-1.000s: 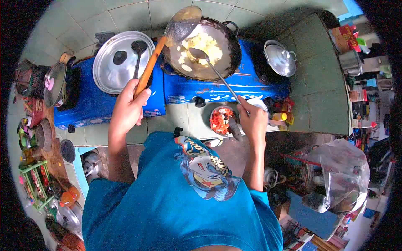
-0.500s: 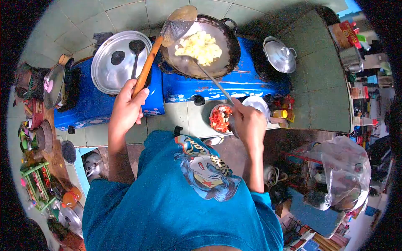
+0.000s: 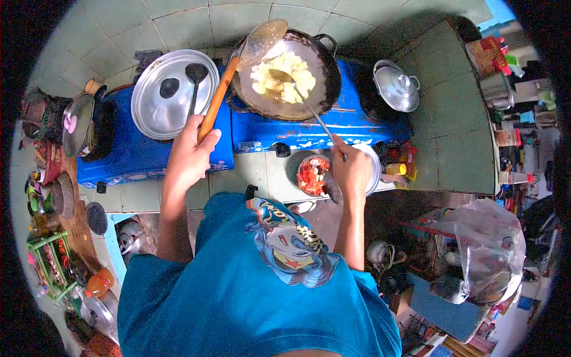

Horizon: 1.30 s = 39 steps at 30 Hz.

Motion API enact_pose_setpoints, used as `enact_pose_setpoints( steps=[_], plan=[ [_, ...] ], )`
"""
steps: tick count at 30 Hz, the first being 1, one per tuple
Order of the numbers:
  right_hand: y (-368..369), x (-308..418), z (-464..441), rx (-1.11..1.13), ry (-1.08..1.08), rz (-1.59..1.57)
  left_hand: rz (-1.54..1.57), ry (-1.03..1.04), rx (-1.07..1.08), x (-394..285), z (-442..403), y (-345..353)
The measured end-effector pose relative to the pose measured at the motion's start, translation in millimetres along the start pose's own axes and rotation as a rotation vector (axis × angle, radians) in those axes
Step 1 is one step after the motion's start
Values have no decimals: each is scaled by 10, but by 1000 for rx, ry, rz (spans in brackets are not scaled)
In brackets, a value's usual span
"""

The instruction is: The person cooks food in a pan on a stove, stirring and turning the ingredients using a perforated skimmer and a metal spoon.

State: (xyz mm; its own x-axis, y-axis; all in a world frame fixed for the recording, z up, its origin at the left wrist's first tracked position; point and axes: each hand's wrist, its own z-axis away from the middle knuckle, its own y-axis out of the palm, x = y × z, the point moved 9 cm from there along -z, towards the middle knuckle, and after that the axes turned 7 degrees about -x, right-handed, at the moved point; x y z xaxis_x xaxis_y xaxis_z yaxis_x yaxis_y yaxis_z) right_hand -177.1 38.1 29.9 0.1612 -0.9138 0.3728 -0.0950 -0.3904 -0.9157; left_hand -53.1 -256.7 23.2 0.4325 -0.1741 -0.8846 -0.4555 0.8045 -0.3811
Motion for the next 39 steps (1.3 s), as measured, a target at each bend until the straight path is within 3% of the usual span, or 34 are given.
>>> enact_pose_setpoints(
  steps=[5,8,9,17,19,25,27,31,32,39],
  plan=[
    [75,83,-116,-96,-64,17,-18,28,5,-16,-50,71],
    [-11,-1,-62,-5,-49,-22,-5,32,-14,-52,-62,26],
    [-1,-118,-93,46,56,5,-6,21,-16,-47,-59,19],
    [-131,59,-170,-34,-31,-80,-98,66,-44,60,-241,78],
    [-260,2,-232,-1,79,53,-150,98,-55,47,-276,86],
    [-131,-104,-437,-93,-1,187,-259,187,-87,9,-407,242],
    [22,-81,-412,24,-9,86,-157,-22,33,63,-358,383],
    [452,-272,-369,204,30,-297,124,-63,114,200,-374,543],
    [451,-289,-311,264,143,-360,150,-66,120,187,-350,532],
    [230,-313,-136,195,70,-430,262,-70,194,154,-141,319]
  ],
)
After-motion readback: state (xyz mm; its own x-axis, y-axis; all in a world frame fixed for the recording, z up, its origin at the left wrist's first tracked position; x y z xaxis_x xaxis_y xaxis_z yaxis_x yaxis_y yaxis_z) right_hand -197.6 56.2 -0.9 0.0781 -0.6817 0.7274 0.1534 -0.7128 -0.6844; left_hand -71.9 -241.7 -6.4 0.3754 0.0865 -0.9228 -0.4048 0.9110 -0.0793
